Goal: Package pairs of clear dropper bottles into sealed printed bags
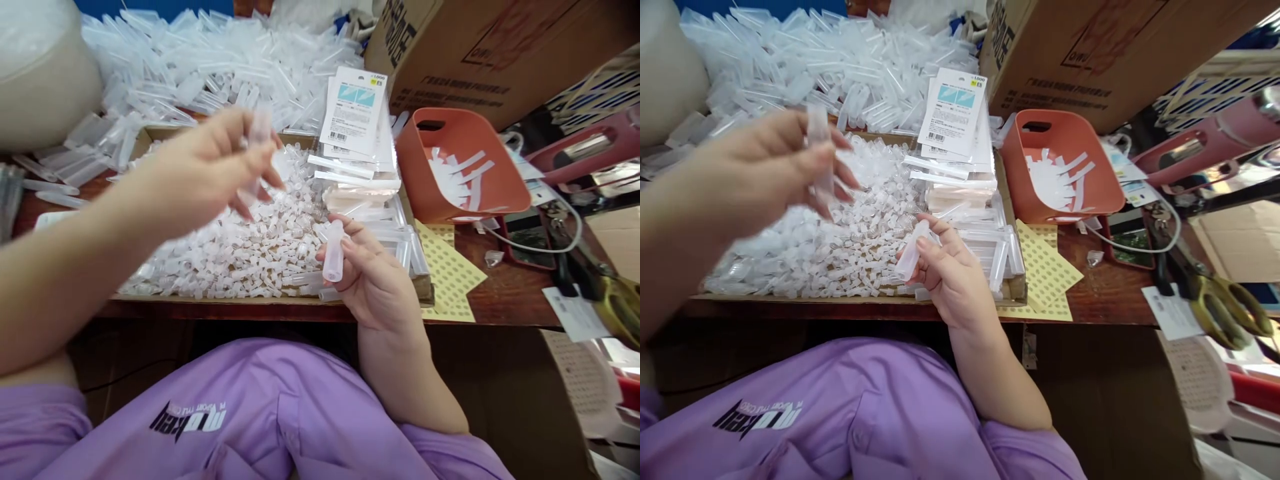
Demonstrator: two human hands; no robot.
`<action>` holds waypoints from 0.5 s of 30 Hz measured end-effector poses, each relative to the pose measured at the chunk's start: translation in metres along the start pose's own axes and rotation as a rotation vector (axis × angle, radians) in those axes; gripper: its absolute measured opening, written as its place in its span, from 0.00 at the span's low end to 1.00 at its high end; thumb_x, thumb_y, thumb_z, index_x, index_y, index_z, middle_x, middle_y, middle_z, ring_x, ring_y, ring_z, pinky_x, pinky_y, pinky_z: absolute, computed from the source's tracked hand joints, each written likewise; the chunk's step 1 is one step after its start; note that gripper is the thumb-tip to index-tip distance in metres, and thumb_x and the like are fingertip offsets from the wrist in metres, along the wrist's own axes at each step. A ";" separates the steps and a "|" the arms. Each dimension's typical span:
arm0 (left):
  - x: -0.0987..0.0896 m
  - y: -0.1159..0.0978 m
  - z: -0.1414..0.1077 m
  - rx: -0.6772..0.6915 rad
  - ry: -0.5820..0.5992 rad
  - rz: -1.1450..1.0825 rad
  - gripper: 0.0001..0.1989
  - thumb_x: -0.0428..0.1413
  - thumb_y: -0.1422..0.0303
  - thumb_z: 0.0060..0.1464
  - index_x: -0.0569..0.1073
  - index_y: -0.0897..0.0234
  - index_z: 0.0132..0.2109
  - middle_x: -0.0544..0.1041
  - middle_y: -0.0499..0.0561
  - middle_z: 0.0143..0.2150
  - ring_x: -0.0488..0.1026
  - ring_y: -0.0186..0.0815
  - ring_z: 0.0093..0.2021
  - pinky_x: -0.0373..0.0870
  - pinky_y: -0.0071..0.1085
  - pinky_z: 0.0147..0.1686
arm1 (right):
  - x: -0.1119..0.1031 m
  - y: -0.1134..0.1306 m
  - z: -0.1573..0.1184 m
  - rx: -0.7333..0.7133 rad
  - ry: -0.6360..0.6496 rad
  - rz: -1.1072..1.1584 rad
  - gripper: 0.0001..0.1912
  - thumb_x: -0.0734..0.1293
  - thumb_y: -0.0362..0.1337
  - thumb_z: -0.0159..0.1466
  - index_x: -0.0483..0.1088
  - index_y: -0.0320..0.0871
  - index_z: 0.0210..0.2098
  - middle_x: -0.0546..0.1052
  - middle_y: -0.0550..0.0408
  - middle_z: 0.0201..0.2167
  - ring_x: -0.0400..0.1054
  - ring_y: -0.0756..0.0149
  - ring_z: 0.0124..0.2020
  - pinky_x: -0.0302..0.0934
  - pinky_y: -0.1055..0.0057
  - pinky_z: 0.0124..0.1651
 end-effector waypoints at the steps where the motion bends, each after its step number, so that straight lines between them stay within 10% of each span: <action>1: 0.013 0.002 -0.018 -0.067 0.057 -0.196 0.09 0.50 0.67 0.64 0.70 0.65 0.48 0.80 0.50 0.39 0.78 0.33 0.35 0.75 0.27 0.30 | 0.002 0.000 -0.002 -0.004 0.005 -0.001 0.27 0.70 0.45 0.56 0.62 0.49 0.53 0.72 0.62 0.27 0.66 0.74 0.22 0.65 0.76 0.25; 6: 0.064 0.022 -0.090 -0.442 0.271 -0.755 0.06 0.55 0.67 0.61 0.70 0.59 0.45 0.80 0.47 0.41 0.78 0.31 0.41 0.75 0.25 0.37 | 0.014 -0.005 -0.025 -0.200 0.050 -0.215 0.24 0.68 0.45 0.62 0.60 0.54 0.55 0.73 0.60 0.30 0.70 0.69 0.27 0.70 0.69 0.32; 15: 0.110 0.052 -0.131 -0.547 0.360 -1.104 0.14 0.64 0.65 0.54 0.70 0.62 0.44 0.72 0.42 0.32 0.68 0.24 0.30 0.67 0.23 0.35 | 0.014 -0.027 -0.060 -0.593 0.294 -0.893 0.20 0.68 0.41 0.64 0.65 0.51 0.55 0.76 0.58 0.33 0.71 0.69 0.30 0.69 0.69 0.35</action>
Point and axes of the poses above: each hand's wrist, its own z-axis towards the middle knuckle, its own x-axis out of the palm, y = z × x, the point moved 4 cm from there along z, towards the middle knuckle
